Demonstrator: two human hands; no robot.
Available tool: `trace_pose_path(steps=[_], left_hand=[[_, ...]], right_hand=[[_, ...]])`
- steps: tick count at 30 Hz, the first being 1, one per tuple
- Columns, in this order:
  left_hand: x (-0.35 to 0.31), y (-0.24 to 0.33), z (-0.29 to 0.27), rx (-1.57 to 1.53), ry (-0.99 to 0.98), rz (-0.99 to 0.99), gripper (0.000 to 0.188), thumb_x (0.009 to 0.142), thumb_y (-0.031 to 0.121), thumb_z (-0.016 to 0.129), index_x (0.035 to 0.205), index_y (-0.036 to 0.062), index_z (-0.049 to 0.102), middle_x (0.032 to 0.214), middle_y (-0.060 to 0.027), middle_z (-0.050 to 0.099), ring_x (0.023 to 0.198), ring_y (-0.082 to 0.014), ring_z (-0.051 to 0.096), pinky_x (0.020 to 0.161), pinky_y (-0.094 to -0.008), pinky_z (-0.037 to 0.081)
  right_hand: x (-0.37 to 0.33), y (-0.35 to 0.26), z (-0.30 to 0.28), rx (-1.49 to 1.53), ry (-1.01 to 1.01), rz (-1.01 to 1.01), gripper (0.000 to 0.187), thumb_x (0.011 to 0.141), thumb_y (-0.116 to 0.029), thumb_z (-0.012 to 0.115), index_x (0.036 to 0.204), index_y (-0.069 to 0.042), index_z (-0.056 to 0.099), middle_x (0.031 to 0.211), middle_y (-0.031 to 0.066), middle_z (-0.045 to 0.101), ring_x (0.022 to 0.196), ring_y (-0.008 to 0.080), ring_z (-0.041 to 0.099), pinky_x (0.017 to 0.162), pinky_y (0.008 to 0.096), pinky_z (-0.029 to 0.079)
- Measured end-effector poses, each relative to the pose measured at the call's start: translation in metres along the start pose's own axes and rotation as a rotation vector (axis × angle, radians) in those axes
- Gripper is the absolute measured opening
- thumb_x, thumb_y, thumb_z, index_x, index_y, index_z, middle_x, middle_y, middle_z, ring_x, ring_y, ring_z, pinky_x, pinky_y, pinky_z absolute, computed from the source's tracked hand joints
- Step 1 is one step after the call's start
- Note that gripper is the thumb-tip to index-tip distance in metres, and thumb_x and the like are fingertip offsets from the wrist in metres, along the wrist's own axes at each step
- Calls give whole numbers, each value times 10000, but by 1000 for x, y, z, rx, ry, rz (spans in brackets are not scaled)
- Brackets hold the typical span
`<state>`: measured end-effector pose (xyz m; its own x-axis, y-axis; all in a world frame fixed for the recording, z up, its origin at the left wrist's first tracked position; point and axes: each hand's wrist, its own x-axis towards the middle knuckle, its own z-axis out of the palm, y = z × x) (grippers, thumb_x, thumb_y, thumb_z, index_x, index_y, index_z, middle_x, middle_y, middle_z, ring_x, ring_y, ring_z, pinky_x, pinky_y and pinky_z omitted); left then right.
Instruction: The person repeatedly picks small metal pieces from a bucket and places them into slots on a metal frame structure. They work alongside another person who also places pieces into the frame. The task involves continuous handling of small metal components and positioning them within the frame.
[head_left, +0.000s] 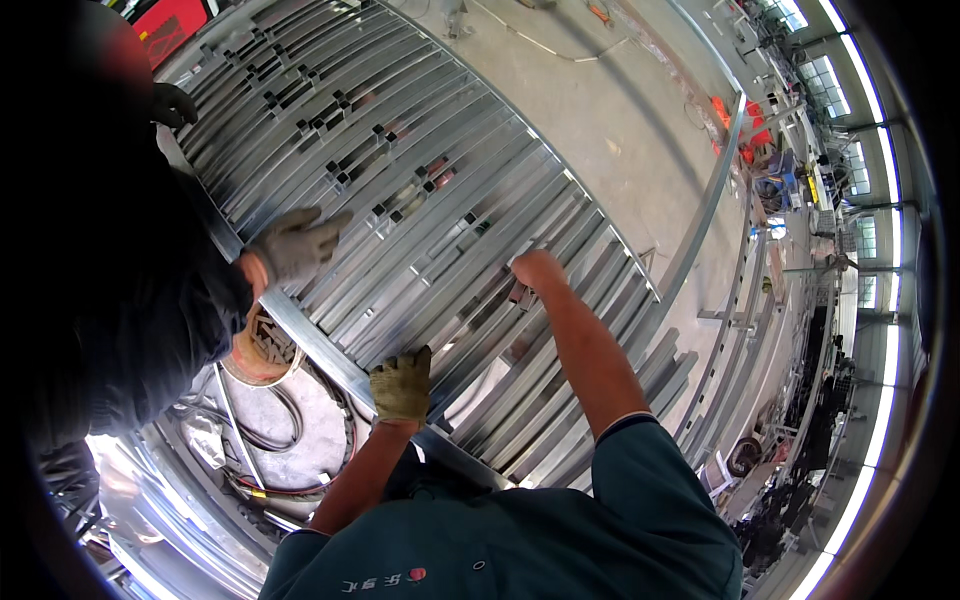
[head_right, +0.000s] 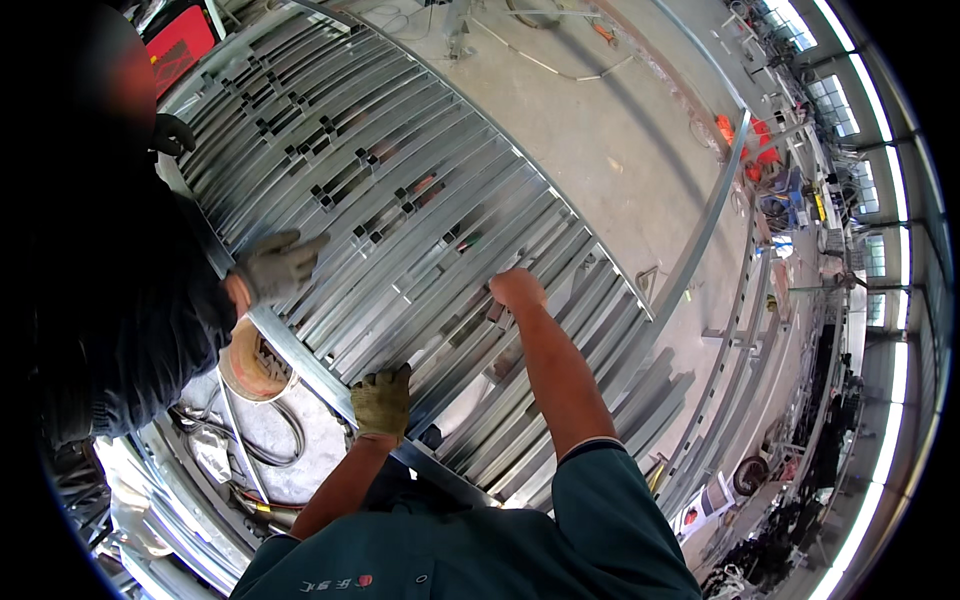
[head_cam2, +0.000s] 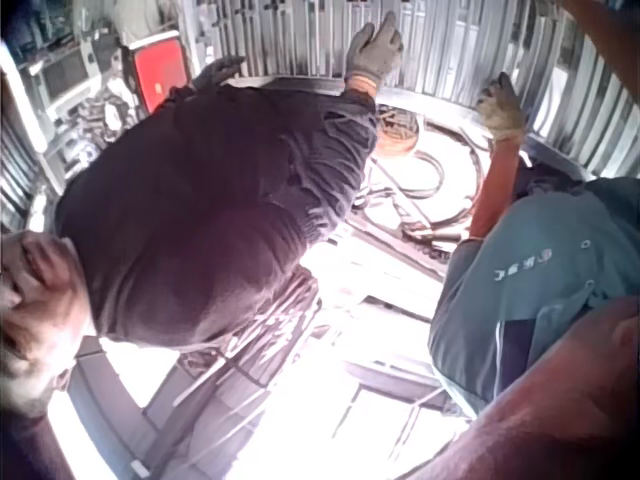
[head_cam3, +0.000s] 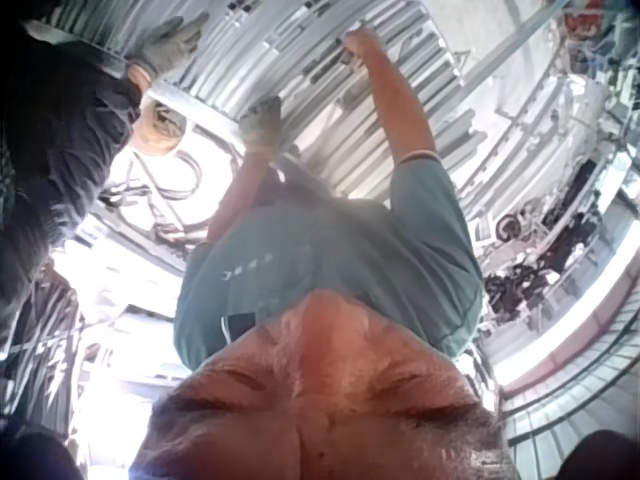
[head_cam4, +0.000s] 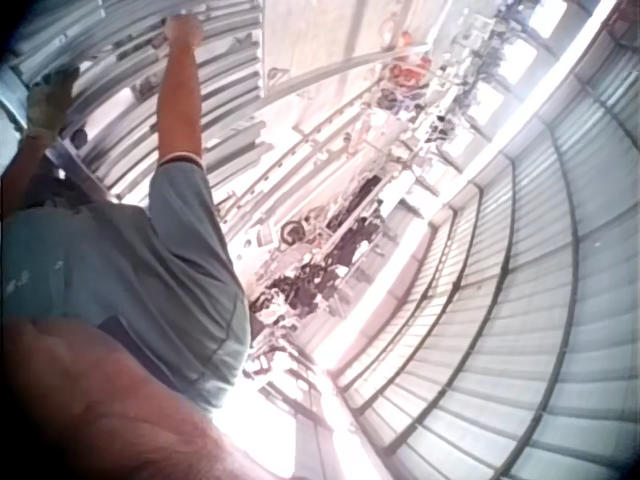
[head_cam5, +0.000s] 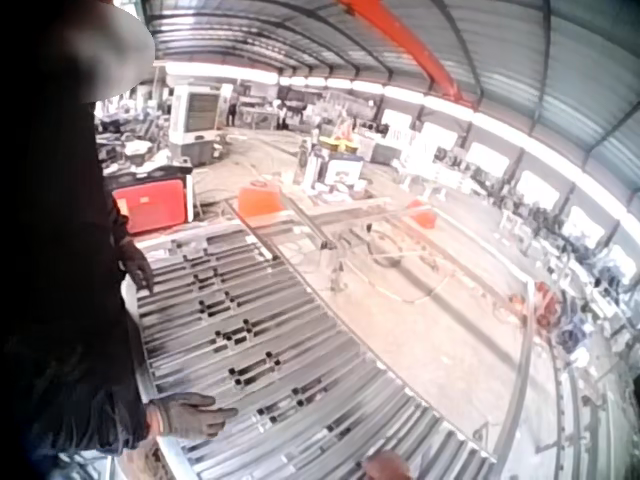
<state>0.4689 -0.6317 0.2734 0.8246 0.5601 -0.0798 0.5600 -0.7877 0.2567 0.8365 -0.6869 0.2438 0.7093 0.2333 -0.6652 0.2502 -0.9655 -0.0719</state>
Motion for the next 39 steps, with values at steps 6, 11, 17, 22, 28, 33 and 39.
trace_pose_path(steps=[6,11,17,22,28,33,39], left_hand=[[4,-9,8,-69,246,0,615,794,266,780,1392,237,637,1303,-37,586,1095,-292,575,929,-484,480],[-1,-26,4,-137,251,100,718,787,242,794,1468,153,588,1447,-71,549,1244,-303,528,1060,-501,442],[-3,-28,6,-139,285,134,668,815,253,778,1448,133,601,1462,-86,552,1257,-313,529,1064,-508,441],[-5,-29,5,-145,298,139,646,825,239,765,1439,121,605,1455,-98,563,1244,-326,554,1054,-516,453],[-10,-28,0,-231,291,159,647,814,231,773,1427,103,609,1461,-110,561,1244,-333,563,1067,-527,453],[-12,-29,-2,-226,307,174,637,812,226,771,1415,95,614,1427,-109,585,1251,-329,565,1080,-530,449],[-14,-25,-6,-230,314,167,600,840,208,758,1408,82,614,1394,-112,605,1239,-323,577,1073,-517,455]], right_hand=[[-10,1,22,279,-171,-11,284,894,-257,638,879,-9,776,906,158,787,836,333,765,722,445,545],[-36,-16,34,681,-409,169,217,926,-216,644,874,-39,759,841,128,769,687,307,735,693,454,503],[-77,-34,33,919,-467,299,213,920,-263,705,905,-58,762,856,67,655,782,227,597,612,441,420],[-82,-29,51,1140,-318,314,176,914,-303,718,981,-141,738,920,56,679,818,210,612,606,409,409],[-80,-10,73,1224,-323,275,190,896,-294,735,1024,-154,743,947,59,699,831,233,622,653,421,439],[-81,-11,54,1109,-381,193,219,892,-285,742,1040,-123,749,997,65,714,870,238,648,741,452,484],[-89,-15,40,1072,-363,143,266,896,-242,750,1068,-39,741,1011,101,711,886,276,696,810,486,527]])
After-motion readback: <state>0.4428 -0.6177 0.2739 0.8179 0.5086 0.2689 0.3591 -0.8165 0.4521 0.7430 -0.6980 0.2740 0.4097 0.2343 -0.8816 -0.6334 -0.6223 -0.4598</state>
